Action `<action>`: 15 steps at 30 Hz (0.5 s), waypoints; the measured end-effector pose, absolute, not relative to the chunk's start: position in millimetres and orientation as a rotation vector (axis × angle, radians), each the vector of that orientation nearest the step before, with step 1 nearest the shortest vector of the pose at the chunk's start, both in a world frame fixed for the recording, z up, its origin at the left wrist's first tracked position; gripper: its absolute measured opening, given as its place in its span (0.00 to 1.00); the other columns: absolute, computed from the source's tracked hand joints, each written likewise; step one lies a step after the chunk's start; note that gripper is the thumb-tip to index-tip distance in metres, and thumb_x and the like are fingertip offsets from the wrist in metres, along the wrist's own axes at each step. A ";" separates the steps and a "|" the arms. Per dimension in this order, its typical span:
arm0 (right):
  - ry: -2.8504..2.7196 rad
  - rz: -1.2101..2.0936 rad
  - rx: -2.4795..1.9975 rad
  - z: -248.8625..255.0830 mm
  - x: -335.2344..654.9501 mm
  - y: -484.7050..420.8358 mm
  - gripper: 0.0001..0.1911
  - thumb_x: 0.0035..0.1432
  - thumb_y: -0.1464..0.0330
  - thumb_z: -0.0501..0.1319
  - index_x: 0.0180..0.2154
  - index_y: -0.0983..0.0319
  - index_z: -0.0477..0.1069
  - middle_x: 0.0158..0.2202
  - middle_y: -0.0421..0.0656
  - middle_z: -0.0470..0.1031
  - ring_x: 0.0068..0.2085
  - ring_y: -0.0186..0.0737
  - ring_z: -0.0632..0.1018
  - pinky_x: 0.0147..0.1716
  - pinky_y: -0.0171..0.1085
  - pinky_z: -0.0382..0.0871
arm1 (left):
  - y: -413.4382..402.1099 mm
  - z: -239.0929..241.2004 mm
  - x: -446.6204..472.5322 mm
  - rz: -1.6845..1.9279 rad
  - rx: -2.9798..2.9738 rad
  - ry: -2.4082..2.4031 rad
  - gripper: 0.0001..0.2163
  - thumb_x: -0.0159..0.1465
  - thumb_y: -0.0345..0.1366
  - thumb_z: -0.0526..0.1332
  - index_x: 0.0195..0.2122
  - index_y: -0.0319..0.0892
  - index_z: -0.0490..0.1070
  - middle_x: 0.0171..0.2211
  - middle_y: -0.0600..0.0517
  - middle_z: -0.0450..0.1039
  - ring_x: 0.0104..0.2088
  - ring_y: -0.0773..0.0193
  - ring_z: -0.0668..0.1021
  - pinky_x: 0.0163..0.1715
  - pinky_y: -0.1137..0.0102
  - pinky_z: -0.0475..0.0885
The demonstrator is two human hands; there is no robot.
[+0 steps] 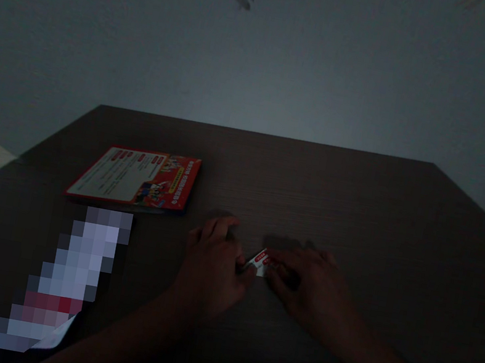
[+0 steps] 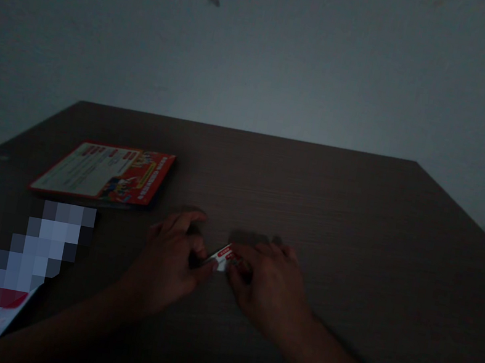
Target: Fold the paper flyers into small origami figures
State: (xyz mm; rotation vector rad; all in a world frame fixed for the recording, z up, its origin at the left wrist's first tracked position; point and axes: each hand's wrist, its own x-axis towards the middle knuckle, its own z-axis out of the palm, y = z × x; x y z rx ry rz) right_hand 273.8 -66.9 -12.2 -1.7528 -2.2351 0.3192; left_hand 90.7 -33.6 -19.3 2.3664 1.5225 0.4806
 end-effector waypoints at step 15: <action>-2.247 0.318 -1.725 -14.9 275.9 -65.7 0.13 0.57 0.65 0.59 0.45 0.54 0.73 0.34 0.42 0.78 0.36 0.43 0.76 0.39 0.44 0.60 | -23.3 -10.5 81.7 0.356 2.259 1.523 0.01 0.50 0.34 0.65 0.23 0.47 0.76 0.57 0.47 0.62 0.57 0.45 0.63 0.49 0.47 0.59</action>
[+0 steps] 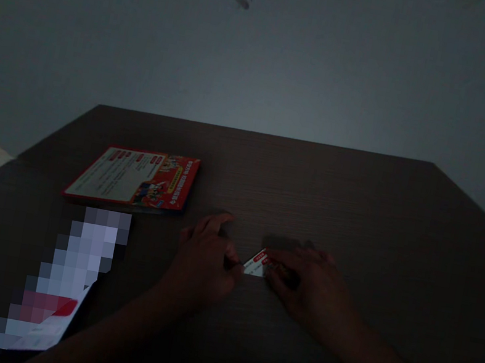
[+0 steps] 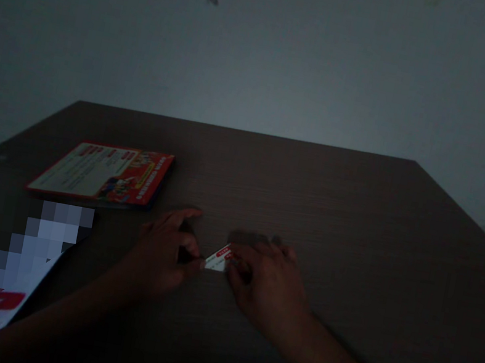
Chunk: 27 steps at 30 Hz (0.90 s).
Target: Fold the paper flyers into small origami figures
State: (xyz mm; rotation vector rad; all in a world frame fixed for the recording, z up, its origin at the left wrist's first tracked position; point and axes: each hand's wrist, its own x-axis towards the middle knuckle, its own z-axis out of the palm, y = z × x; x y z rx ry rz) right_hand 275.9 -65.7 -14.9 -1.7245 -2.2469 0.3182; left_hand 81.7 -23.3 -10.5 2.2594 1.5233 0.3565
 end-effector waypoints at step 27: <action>-2.181 0.411 -1.687 -17.0 277.9 -63.7 0.11 0.57 0.66 0.59 0.43 0.54 0.74 0.32 0.40 0.78 0.35 0.42 0.76 0.40 0.43 0.59 | -52.8 -11.6 94.1 0.337 2.739 0.880 0.12 0.62 0.27 0.54 0.46 0.39 0.68 0.44 0.47 0.70 0.43 0.57 0.71 0.46 0.61 0.67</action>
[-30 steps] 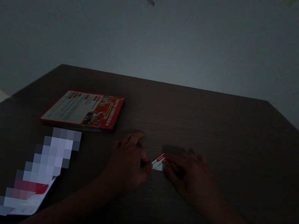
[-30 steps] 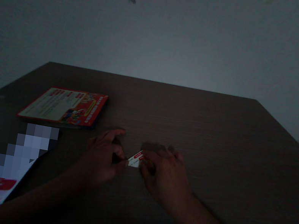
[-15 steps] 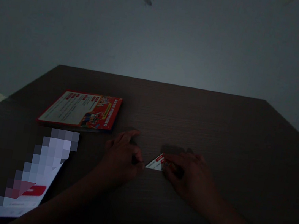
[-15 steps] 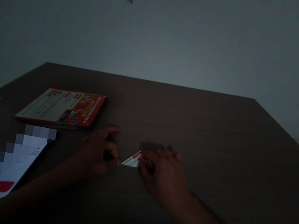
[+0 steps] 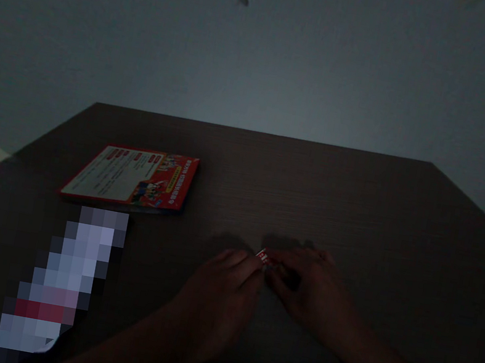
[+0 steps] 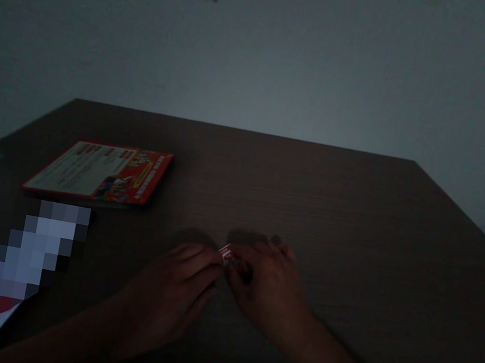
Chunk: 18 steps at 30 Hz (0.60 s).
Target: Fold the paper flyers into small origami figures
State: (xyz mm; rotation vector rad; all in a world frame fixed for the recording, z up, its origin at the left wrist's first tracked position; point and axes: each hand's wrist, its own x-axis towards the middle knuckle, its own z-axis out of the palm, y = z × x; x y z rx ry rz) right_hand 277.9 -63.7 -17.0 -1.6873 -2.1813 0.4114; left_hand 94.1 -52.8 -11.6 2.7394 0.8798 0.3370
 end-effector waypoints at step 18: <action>-2.182 0.495 -1.684 -13.6 281.2 -61.8 0.14 0.56 0.68 0.61 0.45 0.52 0.73 0.32 0.38 0.79 0.33 0.40 0.76 0.37 0.41 0.59 | -52.0 -10.4 94.9 0.233 2.813 0.885 0.09 0.63 0.29 0.53 0.41 0.39 0.70 0.40 0.48 0.70 0.40 0.58 0.71 0.39 0.63 0.67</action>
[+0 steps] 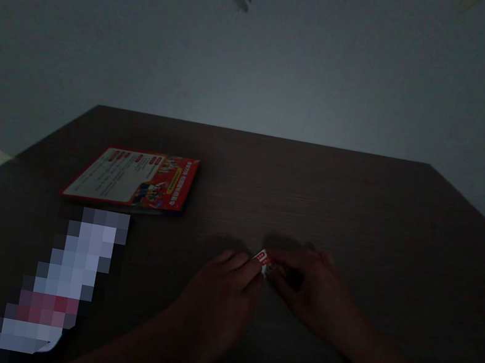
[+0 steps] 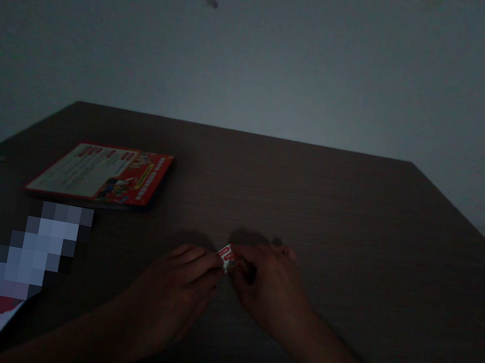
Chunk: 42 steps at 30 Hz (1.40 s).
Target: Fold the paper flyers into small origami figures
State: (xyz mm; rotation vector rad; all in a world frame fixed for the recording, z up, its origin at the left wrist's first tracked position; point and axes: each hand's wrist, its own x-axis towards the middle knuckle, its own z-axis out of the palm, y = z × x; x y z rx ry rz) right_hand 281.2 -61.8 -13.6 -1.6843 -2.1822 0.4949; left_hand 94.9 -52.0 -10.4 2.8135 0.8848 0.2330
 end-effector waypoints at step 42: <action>-2.105 0.656 -1.741 -8.5 292.5 -63.7 0.14 0.56 0.65 0.60 0.45 0.58 0.72 0.27 0.39 0.78 0.27 0.38 0.76 0.30 0.37 0.65 | -54.6 -6.0 94.6 0.201 2.750 0.913 0.12 0.63 0.28 0.55 0.48 0.41 0.67 0.42 0.49 0.70 0.41 0.58 0.70 0.41 0.62 0.64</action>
